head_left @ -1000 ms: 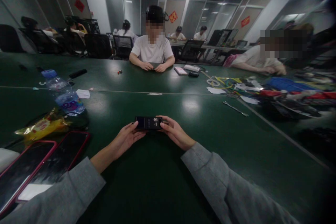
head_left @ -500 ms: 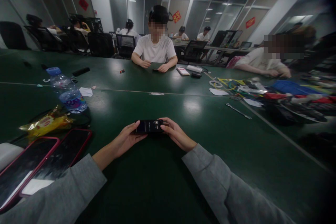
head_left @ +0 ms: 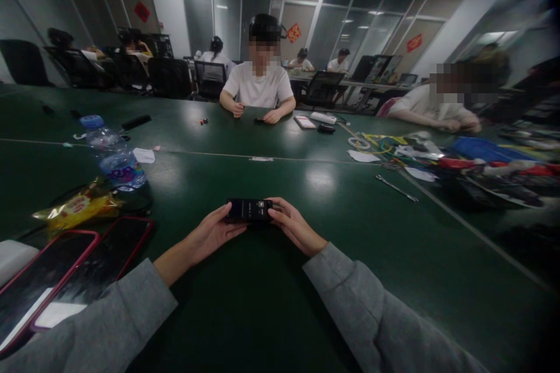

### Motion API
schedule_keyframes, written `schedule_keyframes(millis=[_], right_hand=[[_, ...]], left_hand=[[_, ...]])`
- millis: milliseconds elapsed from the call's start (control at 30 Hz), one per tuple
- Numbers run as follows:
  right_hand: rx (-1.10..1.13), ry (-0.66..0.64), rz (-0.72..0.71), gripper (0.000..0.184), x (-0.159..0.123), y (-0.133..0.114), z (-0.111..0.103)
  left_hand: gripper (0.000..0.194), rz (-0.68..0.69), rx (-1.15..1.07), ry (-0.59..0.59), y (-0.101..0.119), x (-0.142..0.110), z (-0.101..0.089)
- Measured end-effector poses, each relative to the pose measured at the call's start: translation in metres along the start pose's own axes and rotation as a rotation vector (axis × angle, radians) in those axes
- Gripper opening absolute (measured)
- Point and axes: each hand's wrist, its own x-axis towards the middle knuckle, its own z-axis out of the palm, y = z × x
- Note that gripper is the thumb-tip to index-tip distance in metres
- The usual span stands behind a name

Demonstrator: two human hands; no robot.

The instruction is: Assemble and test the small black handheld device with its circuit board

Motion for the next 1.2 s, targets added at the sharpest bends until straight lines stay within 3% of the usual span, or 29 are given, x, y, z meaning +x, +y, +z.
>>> schedule_keyframes(millis=[367, 767, 967, 1200], right_hand=[[0.0, -0.024, 0.004, 0.032, 0.001, -0.001, 0.002], [-0.115, -0.017, -0.057, 0.029, 0.001, 0.001, 0.001], [-0.216, -0.002, -0.121, 0.029, 0.001, 0.005, 0.001], [-0.372, -0.032, -0.218, 0.049, 0.0, 0.012, 0.006]], left_hand=[[0.042, 0.006, -0.011, 0.079, 0.002, -0.005, 0.009], [0.048, 0.021, 0.001, 0.008, 0.0, -0.001, 0.0], [0.046, 0.026, 0.02, 0.063, 0.0, -0.003, 0.004], [0.036, 0.04, 0.035, 0.061, 0.001, -0.005, 0.007]])
